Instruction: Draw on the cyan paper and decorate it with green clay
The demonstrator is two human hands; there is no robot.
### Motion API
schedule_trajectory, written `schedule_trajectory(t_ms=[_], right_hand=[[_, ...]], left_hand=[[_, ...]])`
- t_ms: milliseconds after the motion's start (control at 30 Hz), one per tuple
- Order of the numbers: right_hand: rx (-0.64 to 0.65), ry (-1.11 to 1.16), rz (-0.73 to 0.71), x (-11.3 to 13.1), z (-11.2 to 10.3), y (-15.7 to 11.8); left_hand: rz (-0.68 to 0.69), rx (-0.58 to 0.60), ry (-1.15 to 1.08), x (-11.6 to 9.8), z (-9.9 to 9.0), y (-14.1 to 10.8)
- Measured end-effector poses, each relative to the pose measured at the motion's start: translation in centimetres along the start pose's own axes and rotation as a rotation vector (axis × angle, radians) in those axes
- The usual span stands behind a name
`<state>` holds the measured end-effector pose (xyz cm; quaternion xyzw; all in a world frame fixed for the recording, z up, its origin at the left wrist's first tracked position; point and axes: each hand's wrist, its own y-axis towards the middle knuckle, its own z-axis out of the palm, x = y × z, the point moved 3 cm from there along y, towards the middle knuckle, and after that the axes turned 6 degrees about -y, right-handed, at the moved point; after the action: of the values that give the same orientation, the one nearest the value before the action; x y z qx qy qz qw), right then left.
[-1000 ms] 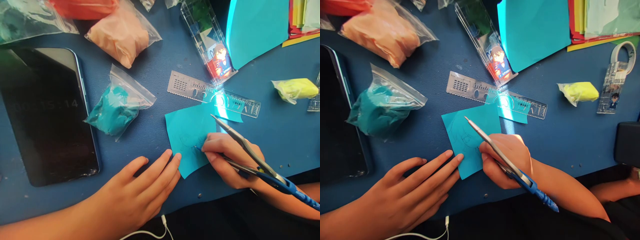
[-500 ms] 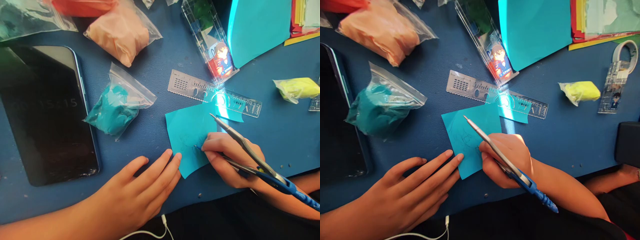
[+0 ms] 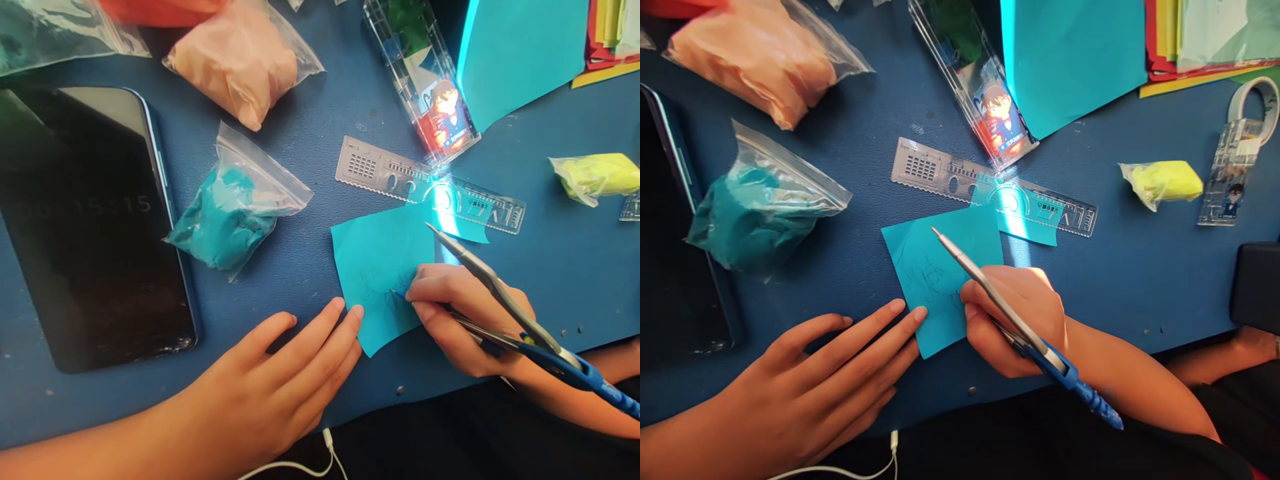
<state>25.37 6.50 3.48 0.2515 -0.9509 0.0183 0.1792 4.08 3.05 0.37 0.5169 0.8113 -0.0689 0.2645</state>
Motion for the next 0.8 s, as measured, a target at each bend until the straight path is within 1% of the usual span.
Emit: schedule_trajectory(t_ms=[67,133,233,300,333,367,400,467,567,633,767,800], right_hand=[[0.006,-0.006,0.011,-0.1,0.0,0.0],[-0.010,-0.003,0.005,-0.1,0.0,0.0],[-0.022,0.007,0.002,-0.2,0.4,0.0],[-0.086,0.020,0.000,-0.2,0.5,-0.2],[-0.149,0.035,-0.008,-0.1,0.3,-0.2],[-0.135,0.024,-0.003,-0.1,0.2,-0.3],[-0.039,0.000,0.009,-0.1,0.3,-0.3],[0.036,-0.022,0.021,0.0,0.0,-0.3],[0.045,-0.028,0.026,0.0,-0.1,-0.3],[0.008,-0.012,0.020,-0.1,0.4,-0.3],[-0.170,0.052,-0.002,-0.3,0.8,-0.4],[-0.164,0.053,0.004,-0.3,0.8,-0.3]], left_hand=[[0.035,-0.021,0.037,0.0,-0.1,-0.1],[0.060,-0.014,0.078,0.0,0.1,-0.2],[0.076,-0.031,0.098,0.1,0.2,-0.3],[0.074,-0.040,0.103,0.1,0.3,-0.3],[0.074,-0.034,0.102,0.1,0.4,-0.3],[0.071,-0.030,0.103,0.1,0.4,-0.2],[0.070,-0.027,0.103,0.1,0.4,-0.2],[0.068,-0.020,0.102,0.0,0.3,-0.1],[0.060,-0.018,0.100,0.1,0.1,-0.1],[0.059,-0.006,0.098,0.1,0.0,-0.1],[0.055,0.016,0.085,0.1,-0.1,-0.3],[0.045,0.022,0.080,0.0,0.0,-0.3]])
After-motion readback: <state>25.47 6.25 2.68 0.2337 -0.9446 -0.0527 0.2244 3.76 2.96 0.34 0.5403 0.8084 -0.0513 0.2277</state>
